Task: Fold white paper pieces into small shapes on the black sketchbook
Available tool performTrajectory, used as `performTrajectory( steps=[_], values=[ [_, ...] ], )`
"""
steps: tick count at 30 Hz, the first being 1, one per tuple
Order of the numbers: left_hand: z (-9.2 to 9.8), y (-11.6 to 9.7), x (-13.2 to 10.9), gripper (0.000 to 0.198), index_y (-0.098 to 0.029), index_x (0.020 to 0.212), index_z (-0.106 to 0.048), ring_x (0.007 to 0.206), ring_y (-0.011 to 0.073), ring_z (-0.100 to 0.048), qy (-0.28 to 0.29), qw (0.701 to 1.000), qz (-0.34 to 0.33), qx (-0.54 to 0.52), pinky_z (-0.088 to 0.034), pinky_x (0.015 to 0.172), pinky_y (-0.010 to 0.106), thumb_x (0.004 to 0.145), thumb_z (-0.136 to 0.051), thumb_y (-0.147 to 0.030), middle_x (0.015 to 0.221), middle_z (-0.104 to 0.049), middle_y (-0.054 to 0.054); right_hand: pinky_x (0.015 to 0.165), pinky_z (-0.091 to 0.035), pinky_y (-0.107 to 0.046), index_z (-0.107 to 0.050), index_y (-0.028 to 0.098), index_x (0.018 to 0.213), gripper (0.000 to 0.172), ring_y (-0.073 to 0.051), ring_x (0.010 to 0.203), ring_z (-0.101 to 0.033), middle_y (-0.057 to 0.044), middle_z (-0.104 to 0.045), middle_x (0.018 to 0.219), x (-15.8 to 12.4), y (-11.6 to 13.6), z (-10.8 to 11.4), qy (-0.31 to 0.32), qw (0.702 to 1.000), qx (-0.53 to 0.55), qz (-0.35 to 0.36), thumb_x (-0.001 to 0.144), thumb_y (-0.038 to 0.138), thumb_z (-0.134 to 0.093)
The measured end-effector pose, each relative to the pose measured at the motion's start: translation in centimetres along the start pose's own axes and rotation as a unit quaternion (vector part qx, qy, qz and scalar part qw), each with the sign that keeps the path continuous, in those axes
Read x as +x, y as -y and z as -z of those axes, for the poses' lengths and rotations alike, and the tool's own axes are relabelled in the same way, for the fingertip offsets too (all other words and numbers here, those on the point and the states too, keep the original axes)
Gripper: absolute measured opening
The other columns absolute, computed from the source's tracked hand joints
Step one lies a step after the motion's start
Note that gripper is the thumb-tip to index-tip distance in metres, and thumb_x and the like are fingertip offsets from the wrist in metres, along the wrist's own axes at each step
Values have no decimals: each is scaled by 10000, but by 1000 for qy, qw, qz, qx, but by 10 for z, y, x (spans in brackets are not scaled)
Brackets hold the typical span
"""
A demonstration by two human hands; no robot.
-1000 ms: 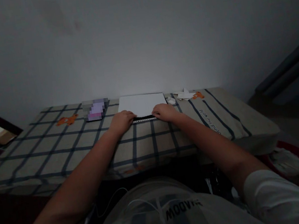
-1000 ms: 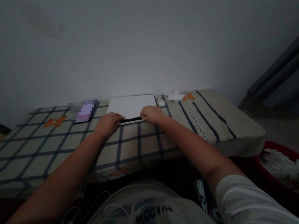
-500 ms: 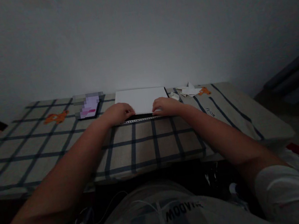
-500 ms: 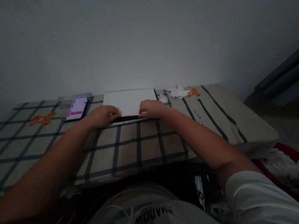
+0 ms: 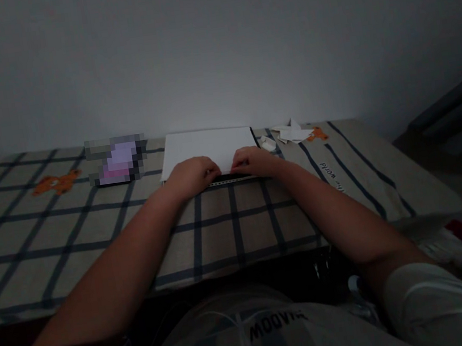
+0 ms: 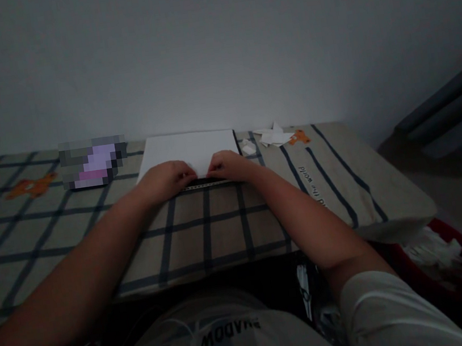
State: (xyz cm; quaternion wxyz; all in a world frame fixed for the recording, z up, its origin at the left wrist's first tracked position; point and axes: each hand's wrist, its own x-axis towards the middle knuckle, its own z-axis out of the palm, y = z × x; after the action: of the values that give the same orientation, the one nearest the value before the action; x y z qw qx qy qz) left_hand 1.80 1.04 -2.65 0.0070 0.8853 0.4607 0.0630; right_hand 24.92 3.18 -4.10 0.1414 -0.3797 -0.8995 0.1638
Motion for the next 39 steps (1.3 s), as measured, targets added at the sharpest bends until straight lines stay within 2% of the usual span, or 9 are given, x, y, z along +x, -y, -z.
performTrajectory(
  steps=[6, 13, 16, 19, 22, 24, 29, 33, 39],
  values=[
    [-6, -1, -6, 333, -204, 1062, -758, 960, 226, -679, -13, 999, 31, -21, -446, 732, 296, 985, -496, -394, 1072, -768, 62, 825, -439, -284, -777, 168, 885, 191, -166, 887, -631, -62, -734, 916, -4, -2, 5, 0, 1000, 12, 4, 943, 262, -622],
    [-5, 0, -6, 418, -236, 947, -779, 888, 255, -670, -25, 992, 126, -3, -426, 727, 339, 924, -571, -598, 947, -764, 68, 741, -423, -290, -783, 158, 885, 227, -168, 798, -628, -75, -747, 872, -8, -2, 10, 11, 994, 22, -102, 924, 347, -662],
    [-3, -5, -8, 355, -232, 960, -778, 958, 276, -655, -68, 992, 100, 44, -427, 826, 390, 925, -608, -542, 978, -761, 75, 741, -425, -293, -788, 156, 896, 231, -172, 803, -634, -83, -754, 877, -7, -1, 10, 13, 994, 19, -108, 926, 348, -664],
    [-6, -22, -12, 239, -240, 1088, -756, 1095, 286, -610, -131, 988, 26, 74, -410, 925, 438, 968, -578, -346, 1118, -742, 78, 734, -429, -291, -786, 158, 891, 219, -171, 802, -637, -84, -759, 884, -6, -3, 9, 10, 994, 12, -106, 923, 342, -671],
    [-15, -46, -15, 270, -195, 1090, -746, 1045, 277, -624, -107, 989, -57, 81, -461, 825, 397, 993, -497, -233, 1128, -730, 97, 751, -440, -285, -782, 162, 889, 209, -170, 825, -644, -83, -763, 893, -4, -7, 6, 7, 995, 22, -97, 926, 331, -665],
    [-21, -59, -17, 315, -129, 1216, -693, 1103, 286, -612, -85, 988, -91, 91, -485, 854, 385, 1000, -492, -237, 1209, -700, 131, 766, -447, -281, -781, 157, 891, 203, -169, 843, -649, -87, -766, 905, -3, -8, 5, 5, 995, 32, -95, 930, 311, -654],
    [-28, -68, -21, 525, -14, 1402, -540, 1189, 293, -576, -74, 991, -71, 80, -468, 1001, 392, 1032, -485, -383, 1319, -639, 186, 770, -445, -276, -788, 151, 911, 183, -164, 841, -646, -85, -770, 917, -4, -9, 8, 13, 994, 34, -102, 920, 257, -639],
    [-28, -64, -22, 515, -32, 1360, -572, 1186, 286, -569, -65, 993, -67, 77, -447, 1027, 382, 1040, -462, -420, 1293, -645, 176, 748, -433, -280, -794, 152, 915, 222, -168, 823, -639, -77, -770, 897, -9, -10, 18, 42, 993, 39, -104, 923, 284, -615],
    [-28, -65, -21, 502, -70, 1325, -593, 1171, 286, -566, -58, 994, -60, 77, -458, 982, 381, 1046, -429, -454, 1295, -643, 161, 663, -392, -285, -795, 153, 886, 281, -152, 702, -571, -51, -730, 776, -19, -15, 33, 75, 983, 28, -164, 888, 385, -637]
  ],
)
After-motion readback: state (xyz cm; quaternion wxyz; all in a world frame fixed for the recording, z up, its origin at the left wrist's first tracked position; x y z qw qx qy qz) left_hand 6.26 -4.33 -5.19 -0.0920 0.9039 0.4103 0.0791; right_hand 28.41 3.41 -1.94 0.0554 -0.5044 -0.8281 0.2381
